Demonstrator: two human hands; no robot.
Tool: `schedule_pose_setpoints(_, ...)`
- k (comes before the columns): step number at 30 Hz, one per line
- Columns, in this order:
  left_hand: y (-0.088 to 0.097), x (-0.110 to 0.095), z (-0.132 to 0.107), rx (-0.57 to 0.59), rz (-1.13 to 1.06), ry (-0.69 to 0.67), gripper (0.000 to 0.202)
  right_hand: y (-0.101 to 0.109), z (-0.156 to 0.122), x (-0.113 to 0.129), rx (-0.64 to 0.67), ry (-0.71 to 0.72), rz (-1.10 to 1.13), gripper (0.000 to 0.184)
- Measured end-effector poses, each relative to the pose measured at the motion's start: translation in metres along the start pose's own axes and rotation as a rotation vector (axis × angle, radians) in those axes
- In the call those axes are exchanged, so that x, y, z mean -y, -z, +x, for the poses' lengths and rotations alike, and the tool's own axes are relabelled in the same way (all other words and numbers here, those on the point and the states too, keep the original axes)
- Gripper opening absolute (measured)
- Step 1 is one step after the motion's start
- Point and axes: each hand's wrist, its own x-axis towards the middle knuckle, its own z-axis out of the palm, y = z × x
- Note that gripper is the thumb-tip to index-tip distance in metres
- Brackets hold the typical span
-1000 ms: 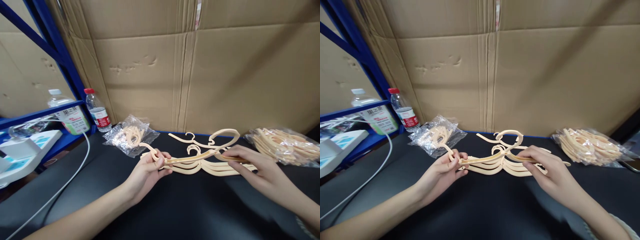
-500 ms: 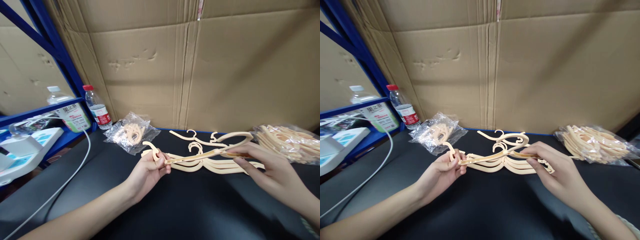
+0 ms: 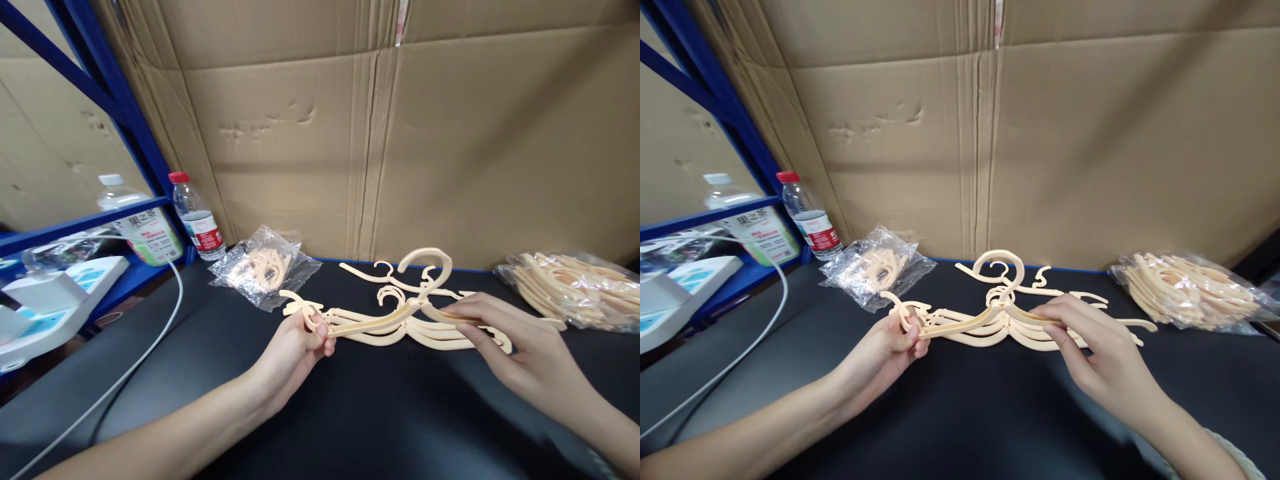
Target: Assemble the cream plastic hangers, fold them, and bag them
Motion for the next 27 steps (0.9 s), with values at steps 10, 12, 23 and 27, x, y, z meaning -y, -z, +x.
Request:
schedule_pose_setpoints(10,-0.005,0.005,0.000,-0.142,0.036,-0.140,0.022,-0.003,-0.004,0.010,0.047,-0.132,-0.041,0.019)
schedule_pose_setpoints(12,-0.004,0.006,0.000,-0.150,0.032,-0.137,0.021,-0.004,-0.006,0.010,0.059,-0.195,-0.044,0.019)
schedule_pose_setpoints(23,-0.008,0.010,-0.007,-0.005,0.379,0.068,0.025,0.015,0.002,-0.005,0.231,-0.375,0.036,0.022)
schedule_pose_setpoints(27,-0.013,0.014,-0.019,0.247,0.788,0.035,0.021,0.019,0.006,0.000,0.271,-0.417,0.060,0.022)
